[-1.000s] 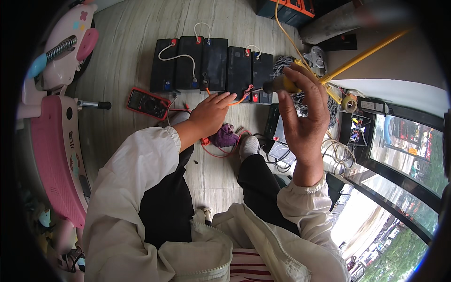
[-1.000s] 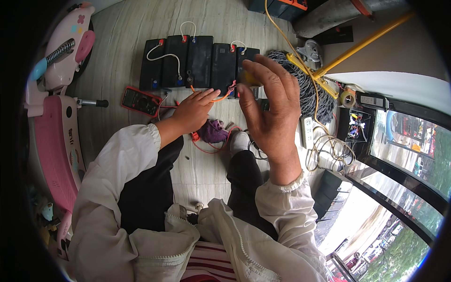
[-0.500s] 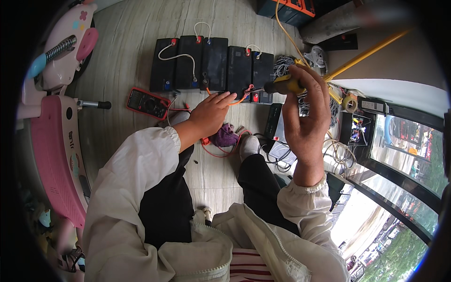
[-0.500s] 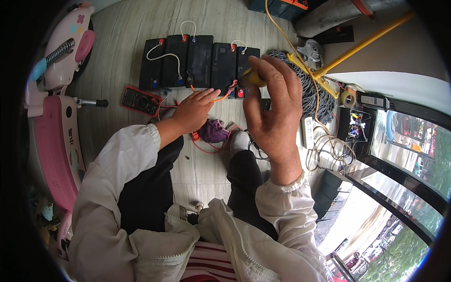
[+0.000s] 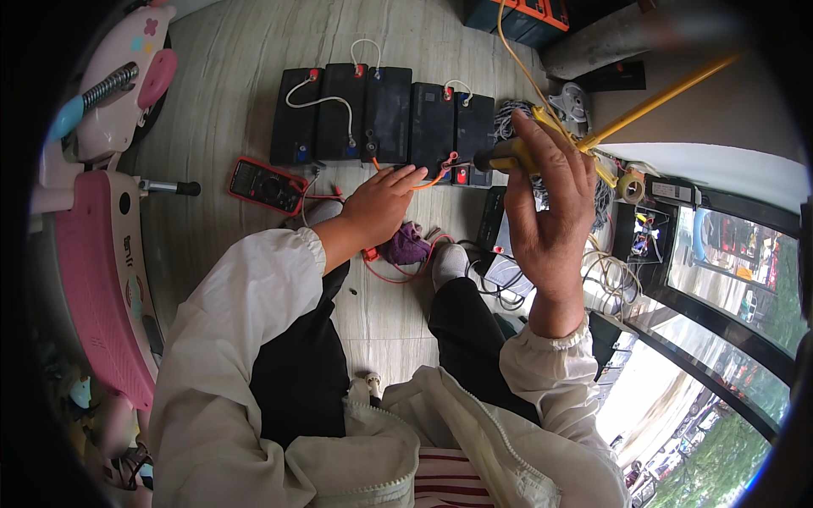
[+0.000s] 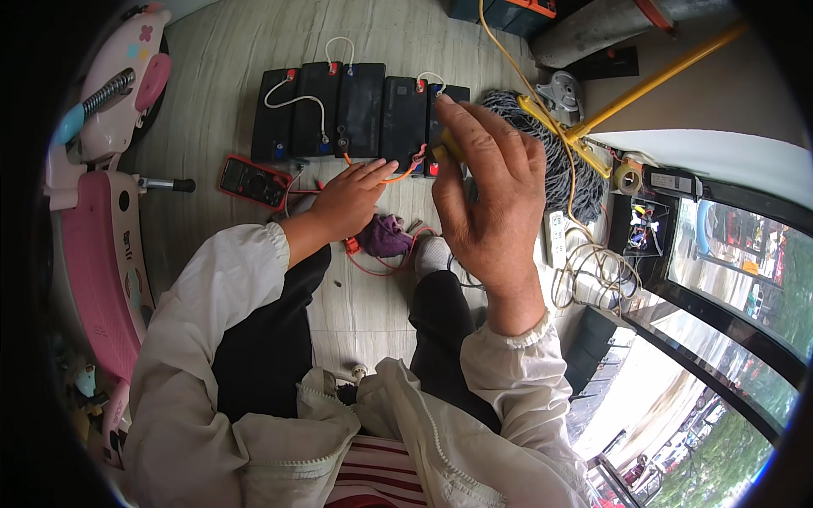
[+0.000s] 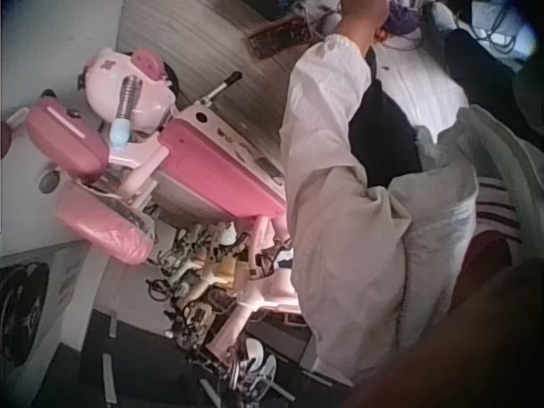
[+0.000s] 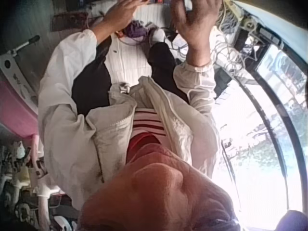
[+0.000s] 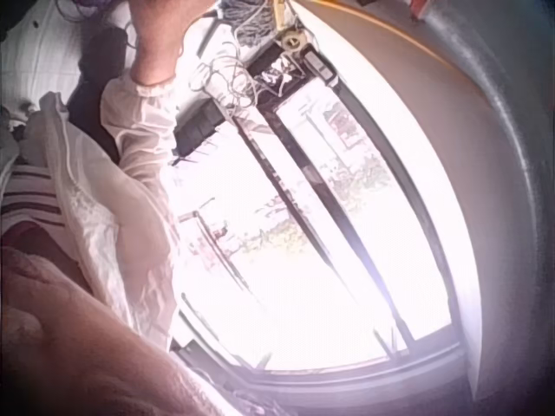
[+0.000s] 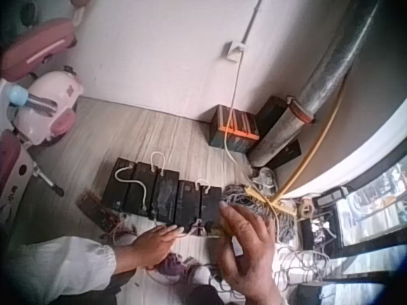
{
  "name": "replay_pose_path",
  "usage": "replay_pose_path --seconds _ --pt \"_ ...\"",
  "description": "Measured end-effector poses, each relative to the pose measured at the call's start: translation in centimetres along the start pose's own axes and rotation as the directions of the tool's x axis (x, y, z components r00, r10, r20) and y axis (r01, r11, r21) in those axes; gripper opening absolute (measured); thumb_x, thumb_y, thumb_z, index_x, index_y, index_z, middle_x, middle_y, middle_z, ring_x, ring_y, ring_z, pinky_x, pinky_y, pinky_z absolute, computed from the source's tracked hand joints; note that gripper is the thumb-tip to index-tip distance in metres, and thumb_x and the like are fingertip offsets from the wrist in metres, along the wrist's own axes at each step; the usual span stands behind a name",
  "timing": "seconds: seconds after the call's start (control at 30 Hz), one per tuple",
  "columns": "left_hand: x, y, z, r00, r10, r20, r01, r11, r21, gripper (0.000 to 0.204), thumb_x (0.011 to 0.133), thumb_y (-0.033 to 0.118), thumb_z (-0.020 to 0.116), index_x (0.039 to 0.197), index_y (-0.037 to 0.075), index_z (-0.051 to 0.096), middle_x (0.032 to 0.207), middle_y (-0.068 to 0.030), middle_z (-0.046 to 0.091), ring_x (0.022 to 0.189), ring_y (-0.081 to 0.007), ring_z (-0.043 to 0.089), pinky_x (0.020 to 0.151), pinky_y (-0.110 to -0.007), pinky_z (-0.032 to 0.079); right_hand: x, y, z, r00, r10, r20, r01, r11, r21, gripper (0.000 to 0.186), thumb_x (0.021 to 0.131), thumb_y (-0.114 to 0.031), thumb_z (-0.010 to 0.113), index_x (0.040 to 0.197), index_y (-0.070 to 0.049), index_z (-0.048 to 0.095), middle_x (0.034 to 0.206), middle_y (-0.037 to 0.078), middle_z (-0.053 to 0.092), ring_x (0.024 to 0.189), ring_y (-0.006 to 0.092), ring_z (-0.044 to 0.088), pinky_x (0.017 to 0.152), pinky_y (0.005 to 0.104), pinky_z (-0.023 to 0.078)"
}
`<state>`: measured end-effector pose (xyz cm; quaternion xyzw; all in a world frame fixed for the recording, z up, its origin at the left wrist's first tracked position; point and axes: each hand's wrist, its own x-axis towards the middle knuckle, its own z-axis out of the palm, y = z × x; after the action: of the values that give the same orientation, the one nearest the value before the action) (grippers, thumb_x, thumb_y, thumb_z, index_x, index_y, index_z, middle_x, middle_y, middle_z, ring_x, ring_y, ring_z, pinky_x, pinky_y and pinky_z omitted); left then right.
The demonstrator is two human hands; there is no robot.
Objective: The person is sitting on the floor and using a screwdriver to tighten connections on a series of black batteries. They are also using a multimeter to check the connections.
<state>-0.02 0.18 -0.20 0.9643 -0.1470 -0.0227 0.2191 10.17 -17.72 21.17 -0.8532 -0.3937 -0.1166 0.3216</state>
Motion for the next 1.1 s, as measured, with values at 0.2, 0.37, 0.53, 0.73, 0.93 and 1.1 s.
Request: replay_pose_path --seconds 0.2,0.37,0.53,0.73,0.93,1.1 --pt "0.0 -0.1 0.0 1.000 -0.004 0.009 0.004 1.000 -0.001 0.044 0.085 0.008 0.061 0.126 -0.006 0.062 0.160 -0.0105 0.039 0.148 -0.0256 0.035 0.121 -0.041 0.030 -0.6 0.2 0.1 0.997 0.066 0.028 -0.067 0.997 0.032 0.052 0.083 -0.001 0.075 0.133 -0.010 0.065 0.120 0.012 0.065 0.105 0.0319 0.061 0.095 0.0403 0.046" --pt "0.1 0.0 -0.1 1.000 -0.002 0.016 0.002 1.000 0.008 0.044 0.085 0.008 0.061 0.126 -0.006 0.062 0.160 -0.0103 0.038 0.148 -0.0254 0.035 0.121 -0.041 0.030 0.0 0.6 0.3 1.000 0.006 -0.023 -0.005 0.997 0.073 0.049 0.083 0.000 0.074 0.131 -0.007 0.064 0.126 0.014 0.065 0.111 0.0327 0.061 0.096 0.0397 0.045" --pt "0.0 0.0 -0.1 1.000 -0.005 0.022 0.005 1.000 0.006 0.043 0.085 0.008 0.062 0.125 -0.006 0.062 0.160 -0.0104 0.038 0.148 -0.0253 0.035 0.121 -0.041 0.030 -0.1 0.7 0.4 0.999 -0.001 -0.046 0.001 1.000 0.018 0.045 0.083 0.000 0.074 0.127 -0.008 0.066 0.125 0.015 0.065 0.108 0.0324 0.063 0.095 0.0395 0.046" --pt "0.1 0.0 -0.1 1.000 -0.004 0.019 0.004 1.000 0.006 0.044 0.085 0.009 0.062 0.126 -0.006 0.062 0.160 -0.0105 0.039 0.148 -0.0254 0.035 0.121 -0.041 0.030 -0.4 0.2 0.2 0.995 0.081 -0.059 -0.075 0.993 0.090 0.041 0.082 -0.001 0.078 0.122 -0.011 0.071 0.119 0.014 0.066 0.104 0.0283 0.063 0.091 0.0376 0.050" --pt "-0.2 -0.2 0.2 1.000 -0.001 -0.003 0.001 1.000 -0.004 0.044 0.084 0.009 0.063 0.126 -0.006 0.062 0.160 -0.0107 0.039 0.148 -0.0260 0.036 0.121 -0.041 0.030 0.4 -0.1 -0.4 0.999 -0.034 0.011 0.034 0.999 0.019 0.038 0.083 0.003 0.076 0.119 -0.009 0.073 0.115 0.012 0.066 0.103 0.0248 0.063 0.087 0.0362 0.053" --pt "0.0 -0.1 0.1 1.000 0.007 0.005 -0.007 1.000 0.007 0.044 0.085 0.009 0.062 0.126 -0.006 0.062 0.160 -0.0108 0.039 0.148 -0.0261 0.036 0.121 -0.041 0.030 -0.3 0.1 0.2 0.997 0.058 -0.052 -0.048 0.985 0.166 0.038 0.082 0.001 0.077 0.119 -0.008 0.073 0.116 0.012 0.066 0.105 0.0254 0.064 0.088 0.0363 0.053"
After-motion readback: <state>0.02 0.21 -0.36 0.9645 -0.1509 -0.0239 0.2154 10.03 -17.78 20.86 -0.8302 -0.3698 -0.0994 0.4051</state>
